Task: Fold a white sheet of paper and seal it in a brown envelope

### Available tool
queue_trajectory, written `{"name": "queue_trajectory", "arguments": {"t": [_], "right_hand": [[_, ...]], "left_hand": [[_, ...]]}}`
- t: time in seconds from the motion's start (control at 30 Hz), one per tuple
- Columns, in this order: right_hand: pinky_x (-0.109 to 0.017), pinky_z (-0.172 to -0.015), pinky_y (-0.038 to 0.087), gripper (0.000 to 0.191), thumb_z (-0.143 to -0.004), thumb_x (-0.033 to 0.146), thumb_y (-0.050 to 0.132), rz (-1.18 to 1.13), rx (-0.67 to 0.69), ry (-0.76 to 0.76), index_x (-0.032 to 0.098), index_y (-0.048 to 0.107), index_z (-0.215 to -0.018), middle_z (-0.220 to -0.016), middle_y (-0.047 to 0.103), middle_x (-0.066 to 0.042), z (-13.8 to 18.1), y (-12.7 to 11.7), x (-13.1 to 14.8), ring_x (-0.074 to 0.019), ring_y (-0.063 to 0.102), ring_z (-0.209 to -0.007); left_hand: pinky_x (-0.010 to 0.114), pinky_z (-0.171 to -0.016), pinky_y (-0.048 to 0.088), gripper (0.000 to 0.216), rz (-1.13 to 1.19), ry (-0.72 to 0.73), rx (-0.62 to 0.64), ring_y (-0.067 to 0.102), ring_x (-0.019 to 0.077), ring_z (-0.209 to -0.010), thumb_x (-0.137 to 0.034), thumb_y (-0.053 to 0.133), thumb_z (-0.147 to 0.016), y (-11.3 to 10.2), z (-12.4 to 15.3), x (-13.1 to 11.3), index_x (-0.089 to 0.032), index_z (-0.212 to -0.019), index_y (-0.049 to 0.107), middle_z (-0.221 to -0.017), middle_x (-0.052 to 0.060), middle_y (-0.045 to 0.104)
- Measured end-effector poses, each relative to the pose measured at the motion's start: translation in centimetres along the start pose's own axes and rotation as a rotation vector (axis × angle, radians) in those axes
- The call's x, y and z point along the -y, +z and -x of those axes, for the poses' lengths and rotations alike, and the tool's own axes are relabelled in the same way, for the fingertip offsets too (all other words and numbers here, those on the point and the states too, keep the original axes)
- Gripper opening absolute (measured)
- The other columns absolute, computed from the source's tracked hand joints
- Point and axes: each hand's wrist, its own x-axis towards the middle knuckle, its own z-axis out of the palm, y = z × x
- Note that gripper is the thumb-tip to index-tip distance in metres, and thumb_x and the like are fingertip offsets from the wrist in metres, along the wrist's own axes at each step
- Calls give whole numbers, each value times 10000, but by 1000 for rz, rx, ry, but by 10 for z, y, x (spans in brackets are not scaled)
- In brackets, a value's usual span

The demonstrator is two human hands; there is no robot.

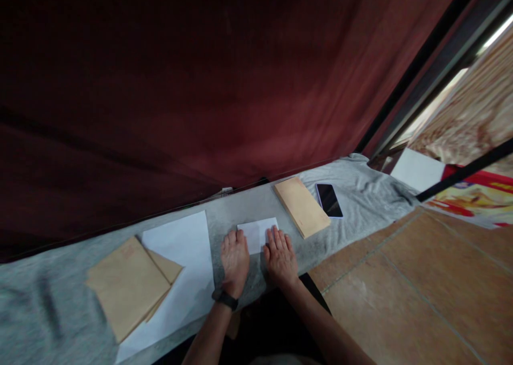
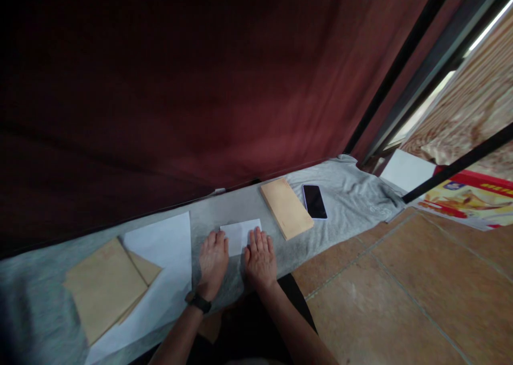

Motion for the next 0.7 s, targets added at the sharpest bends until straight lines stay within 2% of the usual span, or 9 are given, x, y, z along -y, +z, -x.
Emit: {"name": "queue_trajectory", "arguments": {"t": [0.13, 0.23, 0.47, 0.6, 0.7], "right_hand": [[-459, -1174, 283, 528, -1016, 258, 398, 11, 20, -10, 137, 397, -1530, -1558, 416, -149, 2, 1, -2, -283, 414, -1425], [-464, -1177, 280, 556, -994, 186, 393, 31, 40, -31, 140, 361, -1547, -1571, 391, -154, 3, 2, -3, -282, 383, -1446], [-457, -1190, 267, 512, -1036, 276, 344, -28, 53, 4, 129, 405, -1523, -1562, 412, -125, 0, -2, -5, -268, 385, -1446], [-457, -1187, 276, 508, -1038, 260, 343, -24, 42, 31, 123, 402, -1523, -1558, 423, -119, -2, -4, -17, -269, 387, -1445], [-468, -1176, 295, 508, -1032, 239, 355, -16, 18, 56, 89, 405, -1515, -1542, 440, -153, -5, -6, -24, -281, 379, -1449]], "left_hand": [[430, -1154, 380, 419, 184, 270, -19, 439, 244, -1398, -254, 353, -1021, 14, 6, -19, -143, -1383, 532, -1474, 125, 521], [465, -1208, 309, 503, 208, 344, 17, 325, 254, -1480, -330, 350, -1028, 26, 12, -28, -115, -1476, 430, -1563, 138, 424], [505, -1222, 253, 600, 130, 163, 26, 229, 273, -1521, -273, 351, -997, 28, 22, -13, -74, -1557, 269, -1616, 184, 305], [503, -1228, 233, 619, 96, 58, 28, 213, 291, -1524, -269, 374, -987, 22, 25, -12, -28, -1548, 272, -1617, 219, 273], [495, -1235, 212, 617, 77, 41, 24, 219, 301, -1521, -276, 371, -990, 20, 26, -15, 3, -1535, 288, -1611, 239, 271]]}}
